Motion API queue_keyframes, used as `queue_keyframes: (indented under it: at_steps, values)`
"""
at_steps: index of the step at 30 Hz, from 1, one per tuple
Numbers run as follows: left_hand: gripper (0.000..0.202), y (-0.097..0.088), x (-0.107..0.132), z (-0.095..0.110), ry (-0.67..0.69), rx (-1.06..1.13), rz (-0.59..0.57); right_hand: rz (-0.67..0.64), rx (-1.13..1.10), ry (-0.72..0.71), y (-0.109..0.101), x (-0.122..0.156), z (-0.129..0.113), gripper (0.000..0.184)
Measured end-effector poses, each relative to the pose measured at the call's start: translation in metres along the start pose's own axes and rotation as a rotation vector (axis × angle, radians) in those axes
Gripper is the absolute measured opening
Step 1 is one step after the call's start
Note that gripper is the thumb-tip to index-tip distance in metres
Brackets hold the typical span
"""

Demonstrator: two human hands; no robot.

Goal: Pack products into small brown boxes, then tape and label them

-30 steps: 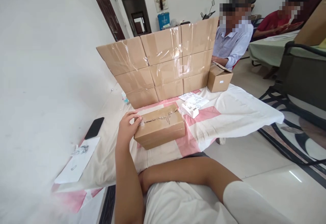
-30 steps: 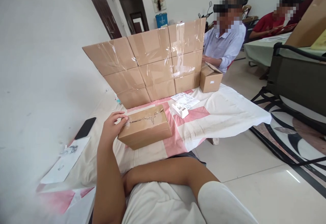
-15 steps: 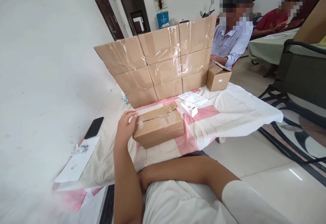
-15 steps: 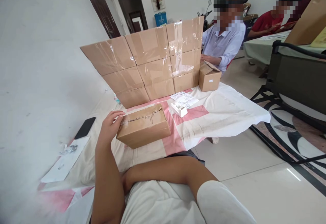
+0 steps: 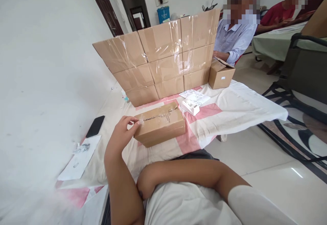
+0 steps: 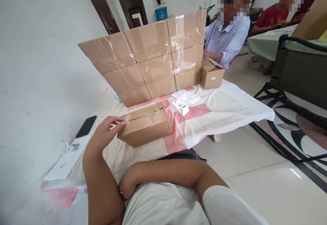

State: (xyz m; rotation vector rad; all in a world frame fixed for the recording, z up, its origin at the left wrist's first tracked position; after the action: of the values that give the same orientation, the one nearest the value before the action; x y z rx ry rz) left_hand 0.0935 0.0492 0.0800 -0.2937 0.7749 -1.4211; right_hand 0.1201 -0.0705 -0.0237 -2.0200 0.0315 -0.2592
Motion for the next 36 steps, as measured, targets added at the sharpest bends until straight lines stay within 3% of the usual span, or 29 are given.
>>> queue_keyframes:
  at_steps: [2, 3, 4, 8, 10, 12, 14, 15, 17, 20, 24, 30, 36]
  values:
    - [0.03, -0.001, 0.005, 0.003, -0.006, -0.053, 0.009, -0.161, -0.015, -0.038, 0.003, 0.025, -0.001, 0.027]
    - [0.029, -0.002, 0.008, 0.005, -0.007, -0.082, 0.022, -0.187, -0.028, -0.05, -0.003, 0.041, -0.002, 0.025]
    - [0.028, -0.001, 0.01, 0.006, -0.004, -0.106, 0.034, -0.119, -0.045, -0.039, -0.017, 0.059, -0.001, 0.025]
    - [0.02, 0.003, 0.018, 0.01, 0.009, -0.177, 0.085, 0.457, -0.145, -0.09, -0.099, 0.141, 0.0, 0.024]
    - [0.021, 0.004, 0.021, 0.012, 0.003, -0.248, 0.114, 0.767, -0.191, -0.06, -0.131, 0.182, 0.017, 0.022]
    - [0.022, 0.006, 0.022, 0.015, 0.011, -0.324, 0.133, 1.079, -0.133, 0.16, -0.15, 0.218, 0.053, 0.021]
    - [0.024, 0.008, 0.021, 0.018, 0.037, -0.371, 0.142, 1.214, -0.046, 0.46, -0.148, 0.238, 0.094, 0.033]
    - [0.024, 0.009, 0.019, 0.019, 0.05, -0.378, 0.143, 1.213, -0.032, 0.573, -0.143, 0.24, 0.113, 0.043]
    - [0.023, 0.011, 0.015, 0.02, 0.074, -0.369, 0.143, 1.186, -0.089, 0.667, -0.132, 0.237, 0.145, 0.052]
    - [0.022, 0.014, 0.006, 0.018, 0.089, -0.351, 0.126, 1.211, -0.204, 0.646, -0.127, 0.23, 0.171, 0.038]
    - [0.027, 0.022, -0.013, 0.013, 0.086, -0.298, 0.069, 1.267, -0.244, 0.664, -0.134, 0.229, 0.185, 0.027]
    - [0.019, 0.028, -0.039, -0.01, 0.032, -0.068, 0.003, 1.217, -0.252, 0.729, -0.142, 0.224, 0.199, 0.022]
    - [0.013, 0.029, -0.053, -0.038, -0.113, 0.22, 0.071, 1.213, -0.27, 0.731, -0.147, 0.222, 0.21, 0.019]
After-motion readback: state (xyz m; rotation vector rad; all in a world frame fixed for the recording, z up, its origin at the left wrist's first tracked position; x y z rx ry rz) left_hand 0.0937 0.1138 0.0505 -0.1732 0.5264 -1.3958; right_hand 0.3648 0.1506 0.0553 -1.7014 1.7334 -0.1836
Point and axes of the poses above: each hand's wrist, its own x-axis away from the middle knuckle, its own y-axis out of the palm, z = x × y, the point moved 8 cm from there along -x, towards the middle knuckle, and after that the axes turned 13 degrees about x, right-handed, at the moved point
